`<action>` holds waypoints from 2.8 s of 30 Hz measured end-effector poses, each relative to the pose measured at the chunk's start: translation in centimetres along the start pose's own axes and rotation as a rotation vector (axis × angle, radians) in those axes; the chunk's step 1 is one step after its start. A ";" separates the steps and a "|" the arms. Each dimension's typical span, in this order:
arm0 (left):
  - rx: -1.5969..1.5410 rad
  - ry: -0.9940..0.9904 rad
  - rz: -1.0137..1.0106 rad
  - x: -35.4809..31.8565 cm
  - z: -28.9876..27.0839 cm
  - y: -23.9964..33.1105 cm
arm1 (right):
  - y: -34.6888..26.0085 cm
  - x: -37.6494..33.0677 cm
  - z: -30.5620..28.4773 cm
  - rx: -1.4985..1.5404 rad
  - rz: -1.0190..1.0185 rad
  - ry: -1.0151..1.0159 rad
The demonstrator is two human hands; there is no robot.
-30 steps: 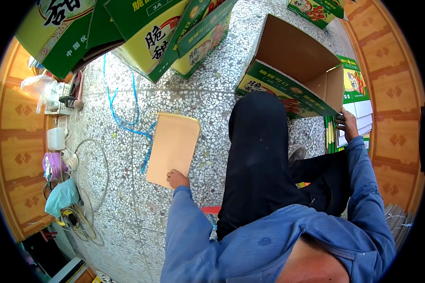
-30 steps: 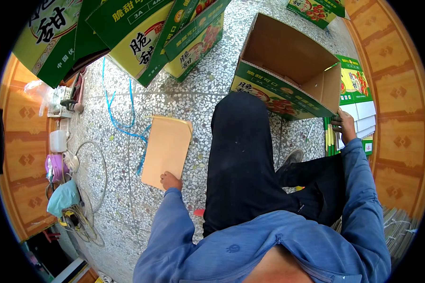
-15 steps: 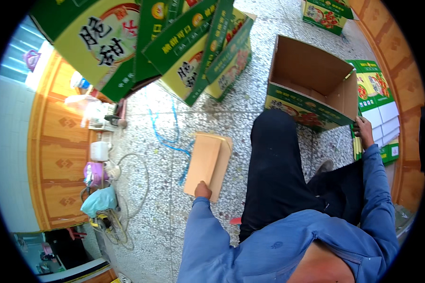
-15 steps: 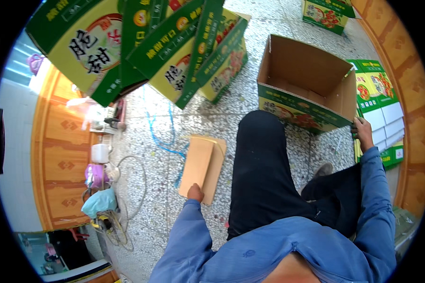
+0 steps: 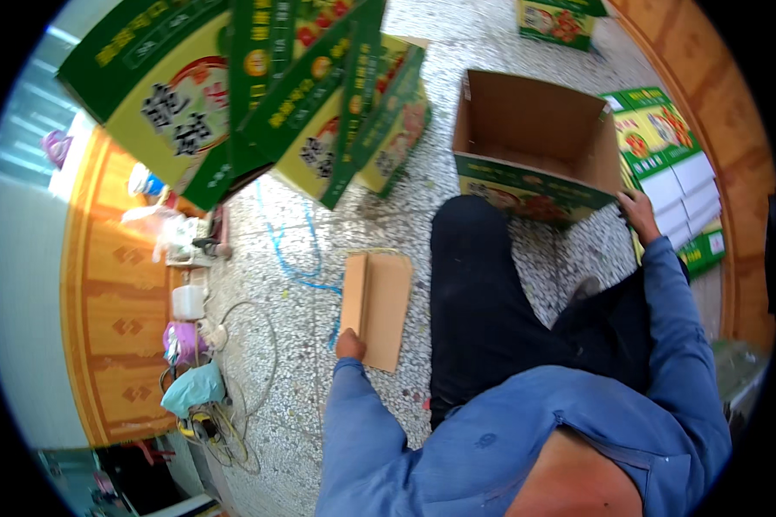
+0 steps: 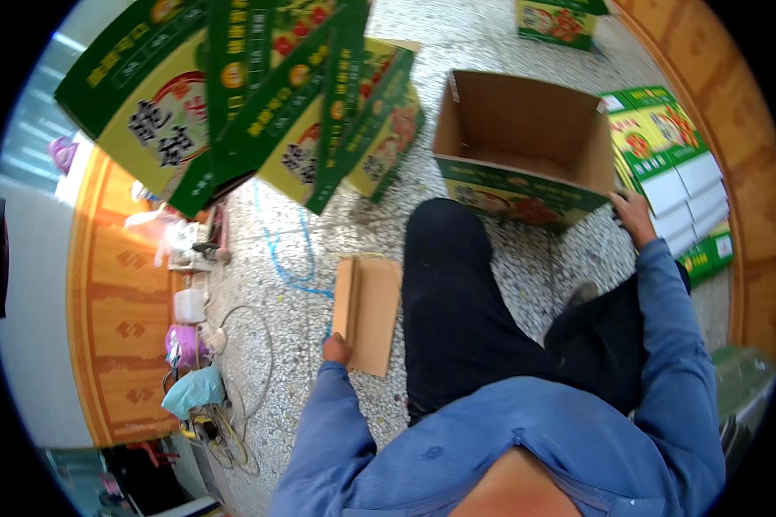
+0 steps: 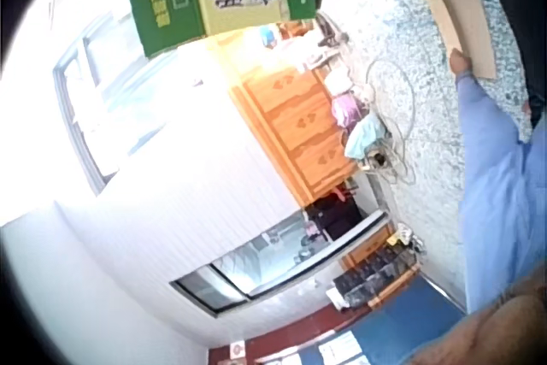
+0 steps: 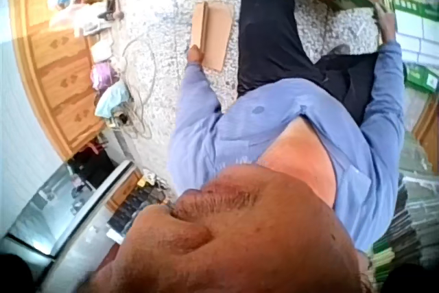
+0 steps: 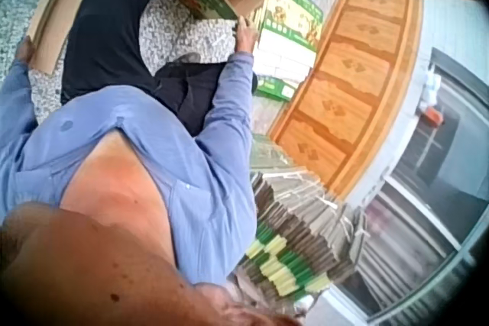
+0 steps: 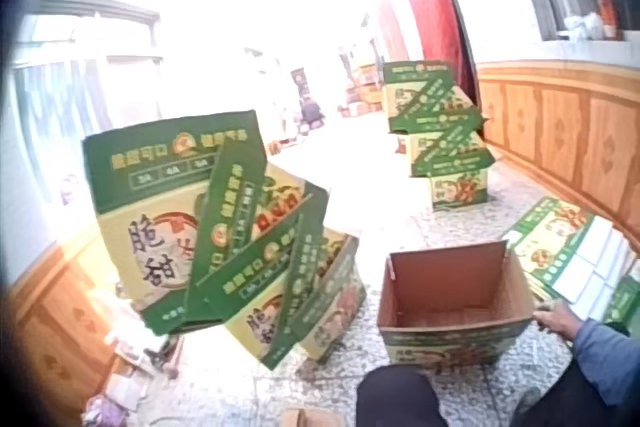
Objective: The person assembles green cardboard boxes by folding flaps and sealing them with tape. They then stack the finished boxes and move around the room to gather more materials.
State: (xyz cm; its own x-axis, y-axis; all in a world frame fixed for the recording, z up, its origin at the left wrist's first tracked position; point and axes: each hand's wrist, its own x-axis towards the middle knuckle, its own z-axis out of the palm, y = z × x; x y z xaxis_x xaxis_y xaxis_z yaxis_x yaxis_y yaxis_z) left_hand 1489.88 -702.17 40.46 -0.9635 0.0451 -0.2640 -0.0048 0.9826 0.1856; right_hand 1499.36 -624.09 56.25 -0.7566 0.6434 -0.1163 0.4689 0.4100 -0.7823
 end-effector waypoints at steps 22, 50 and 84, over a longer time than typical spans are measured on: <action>-0.376 0.327 0.752 -5.0 -34.2 20.9 | -19.1 -6.6 -0.7 0.104 -0.438 0.062; -0.768 0.160 0.251 24.3 -18.5 46.4 | -9.8 4.5 -0.2 -0.234 0.134 0.285; -1.310 -0.529 -0.202 27.5 -14.6 52.8 | 27.2 12.6 -11.9 0.717 0.871 0.454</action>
State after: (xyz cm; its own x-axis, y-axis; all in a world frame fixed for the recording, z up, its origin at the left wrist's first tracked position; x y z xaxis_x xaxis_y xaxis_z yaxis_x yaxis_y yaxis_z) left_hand 1459.24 -651.64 56.80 -0.7063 0.2741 -0.6526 -0.6482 0.1200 0.7520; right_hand 1508.05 -597.13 40.78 -0.0182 0.7516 -0.6594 0.2733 -0.6306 -0.7264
